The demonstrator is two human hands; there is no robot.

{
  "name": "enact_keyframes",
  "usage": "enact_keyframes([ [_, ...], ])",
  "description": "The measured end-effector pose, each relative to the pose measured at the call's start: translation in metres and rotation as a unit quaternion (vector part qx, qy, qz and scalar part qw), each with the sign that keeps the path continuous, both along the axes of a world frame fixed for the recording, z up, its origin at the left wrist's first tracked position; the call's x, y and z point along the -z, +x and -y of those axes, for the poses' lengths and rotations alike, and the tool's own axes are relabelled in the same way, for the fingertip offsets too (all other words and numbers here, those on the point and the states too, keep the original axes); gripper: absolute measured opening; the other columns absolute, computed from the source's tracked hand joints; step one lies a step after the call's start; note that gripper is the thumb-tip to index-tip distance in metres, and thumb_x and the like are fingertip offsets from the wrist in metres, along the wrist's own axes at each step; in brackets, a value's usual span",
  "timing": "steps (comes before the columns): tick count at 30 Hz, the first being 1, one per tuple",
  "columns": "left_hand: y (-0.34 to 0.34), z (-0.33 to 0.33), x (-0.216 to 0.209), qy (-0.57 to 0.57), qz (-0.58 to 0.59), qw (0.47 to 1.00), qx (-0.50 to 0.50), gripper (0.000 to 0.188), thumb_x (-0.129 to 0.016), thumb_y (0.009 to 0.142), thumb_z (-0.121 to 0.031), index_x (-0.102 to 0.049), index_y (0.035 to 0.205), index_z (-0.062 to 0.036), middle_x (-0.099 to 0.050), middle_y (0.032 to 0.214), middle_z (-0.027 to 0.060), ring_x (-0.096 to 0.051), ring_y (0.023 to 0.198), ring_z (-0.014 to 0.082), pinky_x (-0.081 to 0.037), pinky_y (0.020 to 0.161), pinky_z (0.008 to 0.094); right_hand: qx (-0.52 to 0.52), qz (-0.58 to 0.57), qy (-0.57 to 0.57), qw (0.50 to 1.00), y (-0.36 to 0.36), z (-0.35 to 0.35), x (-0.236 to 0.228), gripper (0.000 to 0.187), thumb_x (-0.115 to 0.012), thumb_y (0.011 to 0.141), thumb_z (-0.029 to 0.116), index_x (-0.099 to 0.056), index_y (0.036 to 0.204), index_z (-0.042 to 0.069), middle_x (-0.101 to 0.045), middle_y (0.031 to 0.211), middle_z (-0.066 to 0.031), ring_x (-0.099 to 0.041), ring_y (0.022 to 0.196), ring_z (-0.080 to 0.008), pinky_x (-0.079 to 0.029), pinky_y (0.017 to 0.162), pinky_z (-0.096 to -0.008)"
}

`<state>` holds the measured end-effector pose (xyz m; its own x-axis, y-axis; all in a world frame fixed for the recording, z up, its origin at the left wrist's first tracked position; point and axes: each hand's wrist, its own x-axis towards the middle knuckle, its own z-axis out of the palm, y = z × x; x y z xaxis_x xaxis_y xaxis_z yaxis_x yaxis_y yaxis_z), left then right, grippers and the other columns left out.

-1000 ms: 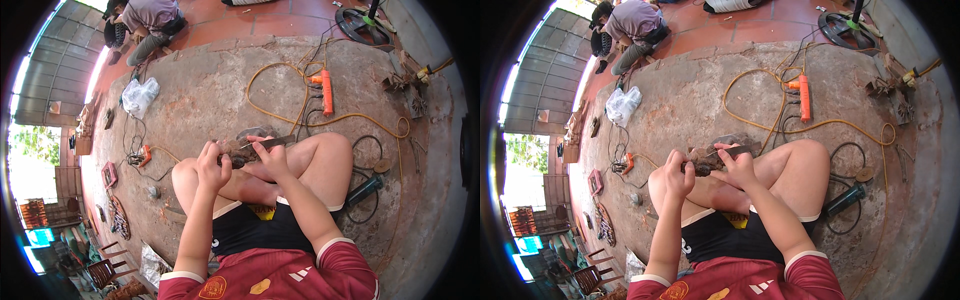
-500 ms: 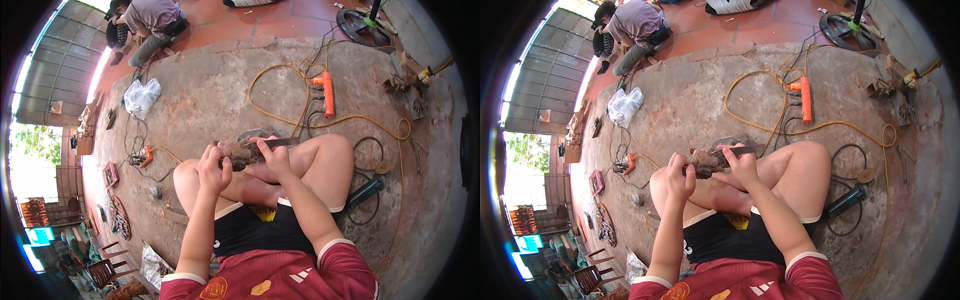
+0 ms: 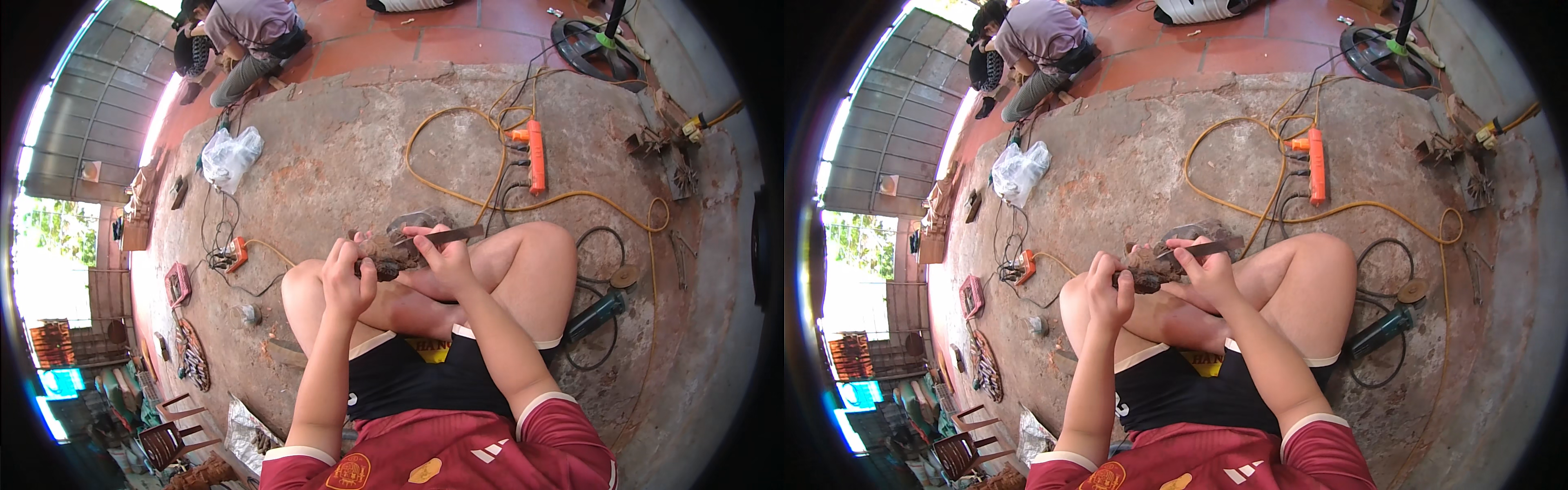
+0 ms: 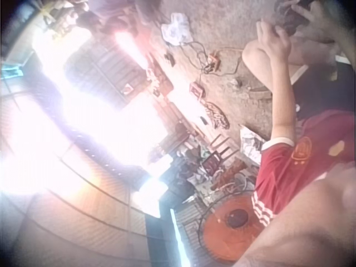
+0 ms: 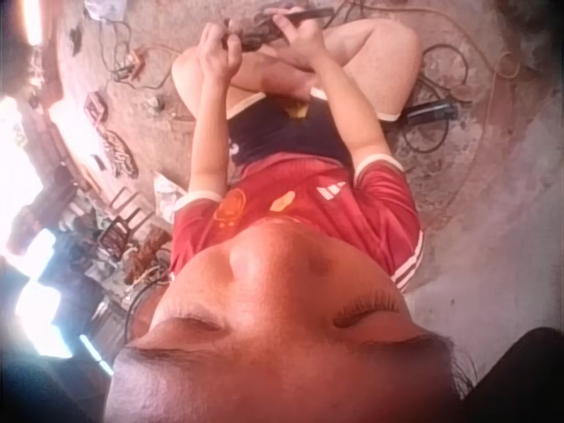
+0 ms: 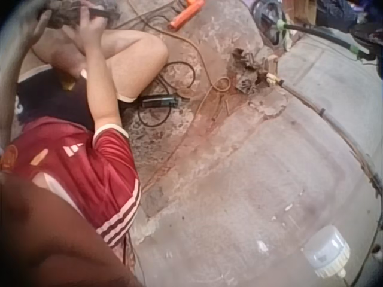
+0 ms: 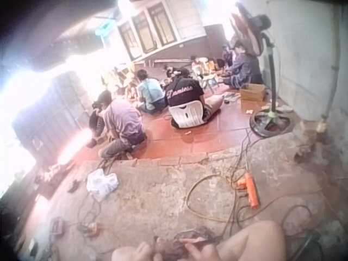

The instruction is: The person sits cross-legged on the floor and carves a piece of wood using a small knife. They hold the wood in their left hand and carefully shape it with the knife in their right hand, rotating the object to work on different sides.

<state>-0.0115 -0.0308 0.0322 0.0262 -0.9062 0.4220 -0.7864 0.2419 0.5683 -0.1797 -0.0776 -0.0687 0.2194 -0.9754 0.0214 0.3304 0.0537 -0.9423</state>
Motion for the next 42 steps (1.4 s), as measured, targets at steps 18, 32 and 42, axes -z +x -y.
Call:
enact_keyframes([
  [18, -0.011, 0.002, -0.001, 0.027, -0.020, 0.999, -0.002, 0.008, -0.059, 0.072, 0.000, -0.053, 0.077, 0.0022, -0.057, 0.079, 0.0208, -0.063, 0.080, 0.0401, -0.054, 0.087, 0.0447, -0.014, 0.097, 0.099, 0.990, -0.009, 0.014, 0.003, 0.020, -0.065, 0.097, 0.021, -0.056, 0.093, 0.004, -0.073, 0.107, -0.0127, -0.064, 0.080, -0.0098, -0.048, 0.069, -0.0233],
  [32, 0.009, -0.055, 0.015, 0.028, 0.009, 0.995, -0.092, 0.012, -0.066, 0.078, -0.004, -0.059, 0.087, -0.0013, -0.062, 0.093, 0.0154, -0.058, 0.091, 0.0329, -0.049, 0.080, 0.0409, -0.096, 0.132, 0.158, 0.974, -0.003, 0.016, 0.010, 0.017, -0.072, 0.092, 0.020, -0.067, 0.097, 0.004, -0.067, 0.085, -0.0055, -0.064, 0.072, -0.0119, -0.046, 0.052, -0.0227],
  [42, 0.008, -0.081, 0.026, 0.030, -0.045, 0.995, -0.081, 0.015, -0.068, 0.076, -0.002, -0.057, 0.087, 0.0004, -0.059, 0.083, 0.0160, -0.059, 0.077, 0.0311, -0.049, 0.070, 0.0378, -0.313, 0.073, 0.188, 0.928, 0.021, 0.019, -0.002, 0.023, -0.070, 0.093, 0.023, -0.074, 0.106, 0.004, -0.072, 0.095, -0.0018, -0.046, 0.055, -0.0022, -0.034, 0.044, -0.0176],
])
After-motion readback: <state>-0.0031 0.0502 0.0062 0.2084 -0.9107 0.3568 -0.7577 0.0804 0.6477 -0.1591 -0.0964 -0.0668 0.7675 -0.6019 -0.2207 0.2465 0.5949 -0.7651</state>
